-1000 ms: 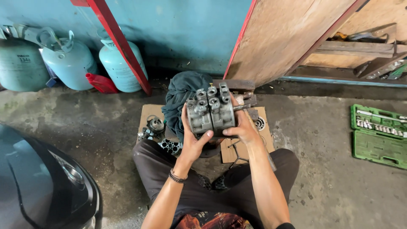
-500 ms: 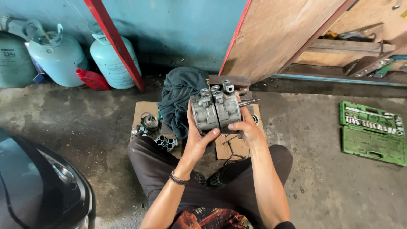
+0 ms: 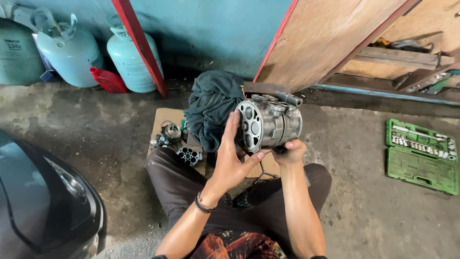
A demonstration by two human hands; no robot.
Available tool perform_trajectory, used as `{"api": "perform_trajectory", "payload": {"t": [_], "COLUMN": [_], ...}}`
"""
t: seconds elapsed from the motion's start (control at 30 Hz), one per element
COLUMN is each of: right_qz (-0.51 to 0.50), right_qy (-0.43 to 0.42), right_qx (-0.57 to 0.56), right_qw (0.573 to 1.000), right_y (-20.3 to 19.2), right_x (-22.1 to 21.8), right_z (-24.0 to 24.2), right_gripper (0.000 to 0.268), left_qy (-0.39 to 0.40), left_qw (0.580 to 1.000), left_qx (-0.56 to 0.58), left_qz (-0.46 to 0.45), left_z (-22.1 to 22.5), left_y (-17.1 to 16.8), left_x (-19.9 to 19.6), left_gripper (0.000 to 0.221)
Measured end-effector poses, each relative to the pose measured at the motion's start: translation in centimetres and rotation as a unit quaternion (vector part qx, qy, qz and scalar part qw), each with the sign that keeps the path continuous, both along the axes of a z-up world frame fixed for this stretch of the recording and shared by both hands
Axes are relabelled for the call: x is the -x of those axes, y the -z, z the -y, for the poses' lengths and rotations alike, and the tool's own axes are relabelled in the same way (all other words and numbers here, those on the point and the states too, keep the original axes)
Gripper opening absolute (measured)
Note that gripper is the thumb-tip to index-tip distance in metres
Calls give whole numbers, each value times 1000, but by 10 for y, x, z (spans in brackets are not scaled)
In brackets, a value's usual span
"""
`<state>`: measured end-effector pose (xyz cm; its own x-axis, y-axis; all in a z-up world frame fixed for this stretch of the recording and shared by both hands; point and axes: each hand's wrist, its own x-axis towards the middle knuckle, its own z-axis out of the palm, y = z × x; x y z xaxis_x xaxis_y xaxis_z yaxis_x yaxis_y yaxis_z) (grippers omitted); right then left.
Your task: Repairing an automotive AC compressor by assembling internal components and using a hammer to seat the housing.
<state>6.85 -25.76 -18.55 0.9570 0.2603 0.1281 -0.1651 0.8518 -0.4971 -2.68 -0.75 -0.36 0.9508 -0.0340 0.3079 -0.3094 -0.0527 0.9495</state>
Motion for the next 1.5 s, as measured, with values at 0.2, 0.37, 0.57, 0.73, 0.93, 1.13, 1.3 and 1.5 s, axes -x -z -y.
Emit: {"api": "perform_trajectory", "payload": {"t": [0.2, 0.37, 0.57, 0.73, 0.93, 1.13, 1.3, 1.5], "right_qz": [-33, -31, 14, -31, -49, -66, -75, -71], "right_qy": [75, 194, 205, 220, 170, 150, 153, 160], "right_qx": [53, 227, 407, 615, 747, 789, 815, 828], "right_qw": [995, 954, 890, 756, 641, 592, 554, 533], "right_y": [-10, -118, -151, -199, -234, -226, -208, -220], "right_x": [16, 39, 31, 36, 27, 24, 19, 25], "right_z": [-2, -48, -60, -97, -126, -120, -127, -145], "right_gripper": [93, 92, 110, 119, 124, 122, 123, 118], "left_qy": [-11, -4, -8, -73, -111, -47, -10, 61], "left_qw": [997, 998, 978, 919, 882, 954, 948, 921], "left_qx": [-45, 66, 184, 297, 300, -4, -53, -118], "left_qz": [57, 18, -101, -248, -345, -296, -313, -367], "left_z": [7, 28, 38, 47, 34, -9, -23, -32], "left_y": [7, 33, 50, 66, 53, 34, 52, -8], "left_x": [-7, -12, -22, -28, -33, -32, -40, -39], "left_gripper": [93, 80, 73, 72, 68, 66, 67, 86]}}
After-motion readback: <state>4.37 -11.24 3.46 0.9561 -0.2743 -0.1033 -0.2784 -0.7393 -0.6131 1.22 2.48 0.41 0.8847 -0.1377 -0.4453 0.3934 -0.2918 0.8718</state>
